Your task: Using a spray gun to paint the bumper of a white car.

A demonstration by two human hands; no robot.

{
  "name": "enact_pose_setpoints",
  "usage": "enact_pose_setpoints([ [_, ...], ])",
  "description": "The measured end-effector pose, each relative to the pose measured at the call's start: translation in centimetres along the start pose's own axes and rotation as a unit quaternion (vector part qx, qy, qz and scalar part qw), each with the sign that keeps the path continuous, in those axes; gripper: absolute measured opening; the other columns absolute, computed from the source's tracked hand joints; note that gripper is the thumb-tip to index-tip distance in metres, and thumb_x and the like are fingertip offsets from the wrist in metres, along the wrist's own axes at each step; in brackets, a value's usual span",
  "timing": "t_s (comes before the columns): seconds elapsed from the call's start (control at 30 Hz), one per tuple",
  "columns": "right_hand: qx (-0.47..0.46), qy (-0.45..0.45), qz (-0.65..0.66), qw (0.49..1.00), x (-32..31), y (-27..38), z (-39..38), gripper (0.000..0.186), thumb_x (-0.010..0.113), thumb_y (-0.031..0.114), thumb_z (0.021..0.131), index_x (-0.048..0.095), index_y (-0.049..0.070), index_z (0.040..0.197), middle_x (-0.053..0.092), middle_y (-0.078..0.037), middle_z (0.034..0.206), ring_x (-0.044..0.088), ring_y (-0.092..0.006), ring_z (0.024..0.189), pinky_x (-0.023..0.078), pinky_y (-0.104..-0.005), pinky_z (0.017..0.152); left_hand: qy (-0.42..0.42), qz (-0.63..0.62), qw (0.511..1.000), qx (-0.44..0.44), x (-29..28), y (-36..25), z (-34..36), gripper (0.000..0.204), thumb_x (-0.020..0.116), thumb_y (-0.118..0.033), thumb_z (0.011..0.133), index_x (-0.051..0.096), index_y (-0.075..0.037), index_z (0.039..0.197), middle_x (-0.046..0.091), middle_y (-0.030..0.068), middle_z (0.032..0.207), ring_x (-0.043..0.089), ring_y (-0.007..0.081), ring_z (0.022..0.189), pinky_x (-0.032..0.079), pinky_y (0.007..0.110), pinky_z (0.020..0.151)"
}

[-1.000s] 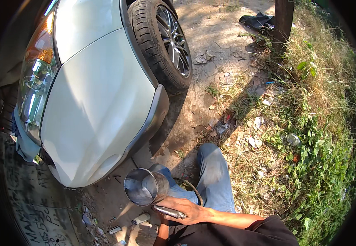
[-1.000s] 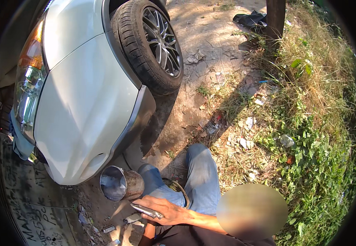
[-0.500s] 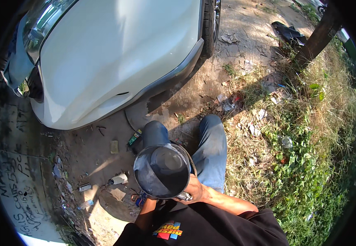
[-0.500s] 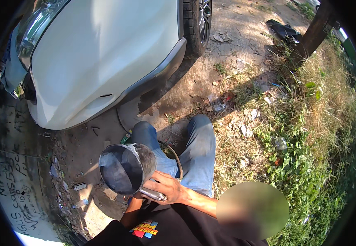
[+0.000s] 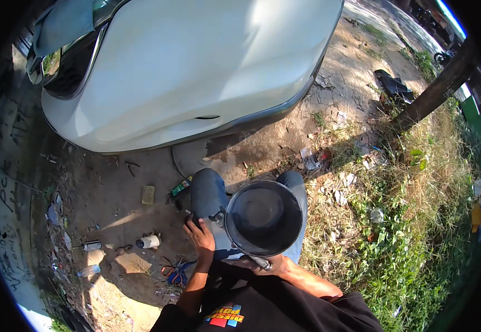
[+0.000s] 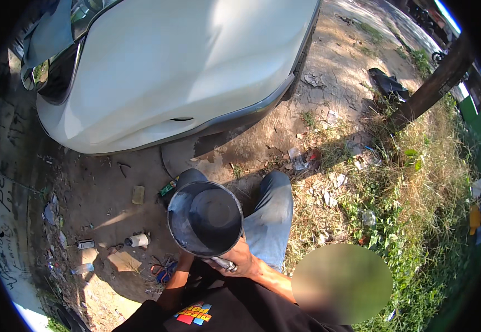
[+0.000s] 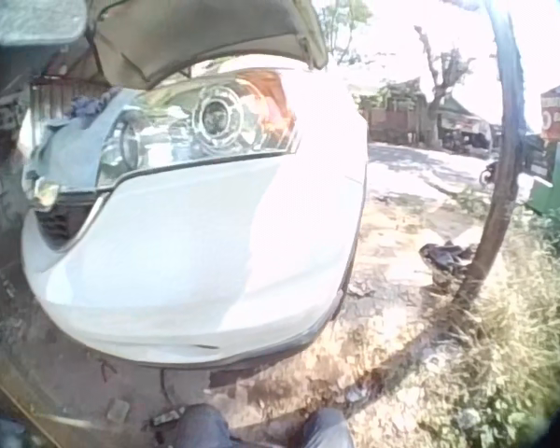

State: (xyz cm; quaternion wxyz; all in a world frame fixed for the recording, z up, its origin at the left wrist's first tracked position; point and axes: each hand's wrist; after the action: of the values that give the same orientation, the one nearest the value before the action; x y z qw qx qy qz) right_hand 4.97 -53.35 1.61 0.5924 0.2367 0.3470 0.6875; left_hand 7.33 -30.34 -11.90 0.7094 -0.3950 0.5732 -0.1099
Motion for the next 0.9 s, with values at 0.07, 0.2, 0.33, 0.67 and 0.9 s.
enact_pose_setpoints([
  [0.07, 0.031, -0.022, -0.041, 0.998, -0.5, 0.0, 1.2, 0.033, 0.066, 0.011, 0.100, 0.065, 0.005, 0.133, 0.072, -0.016, 0.104, 0.072, -0.0256, 0.085, 0.059, -0.0359, 0.077, -0.014, -0.011, 1.000, 0.025, -0.1, -0.5, -0.1, 0.048, 0.050, -0.030, 0.110, 0.044, 0.000, 0.147, 0.045, 0.0340, 0.139, 0.045, 0.0545, 0.131, 0.039, 0.059, 0.108],
  [0.2, 0.016, -0.050, -0.037, 0.998, -2.2, 1.8, 5.4, 0.062, 0.057, 0.029, 0.109, 0.030, 0.009, 0.162, 0.067, -0.019, 0.098, 0.063, -0.0231, 0.075, 0.054, -0.0374, 0.068, -0.008, -0.036, 0.999, 0.018, 0.6, -1.7, -0.4, 0.046, 0.056, -0.030, 0.108, 0.048, -0.004, 0.145, 0.045, 0.0329, 0.144, 0.042, 0.0549, 0.137, 0.036, 0.059, 0.112],
  [0.33, 0.043, -0.177, 0.016, 0.983, -3.7, 2.1, 6.9, 0.065, 0.056, 0.035, 0.110, 0.028, 0.003, 0.160, 0.066, -0.019, 0.098, 0.064, -0.0238, 0.080, 0.053, -0.0398, 0.074, 0.002, 0.021, 0.992, 0.126, 0.3, -3.6, -0.5, 0.043, 0.059, -0.027, 0.105, 0.053, -0.001, 0.139, 0.047, 0.0307, 0.145, 0.043, 0.0525, 0.139, 0.036, 0.062, 0.113],
  [0.67, 0.049, -0.419, -0.001, 0.907, -10.6, 5.3, 13.6, 0.035, 0.054, 0.032, 0.111, 0.054, -0.001, 0.119, 0.060, -0.008, 0.099, 0.052, -0.0166, 0.079, 0.044, -0.0342, 0.071, 0.323, -0.101, 0.874, 0.348, 5.9, -8.5, -1.7, 0.034, 0.053, -0.028, 0.109, 0.057, -0.014, 0.140, 0.047, 0.0170, 0.154, 0.038, 0.0398, 0.150, 0.022, 0.071, 0.120],
  [0.9, 0.019, -0.442, -0.087, 0.893, -16.6, 8.2, 16.5, 0.033, 0.054, 0.029, 0.111, 0.059, -0.002, 0.117, 0.061, -0.008, 0.094, 0.054, -0.0160, 0.074, 0.044, -0.0334, 0.067, 0.390, -0.032, 0.803, 0.450, 7.7, -10.3, -2.0, 0.040, 0.044, -0.036, 0.113, 0.053, -0.016, 0.146, 0.052, 0.0128, 0.151, 0.040, 0.0366, 0.151, 0.023, 0.069, 0.121],
])
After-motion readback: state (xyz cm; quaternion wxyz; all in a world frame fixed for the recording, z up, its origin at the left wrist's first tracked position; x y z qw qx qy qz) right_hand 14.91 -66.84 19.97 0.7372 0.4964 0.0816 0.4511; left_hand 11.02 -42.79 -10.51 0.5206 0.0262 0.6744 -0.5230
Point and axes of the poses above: each hand's wrist, its own z-axis towards the middle knuckle, its own x-axis out of the palm, y = z × x
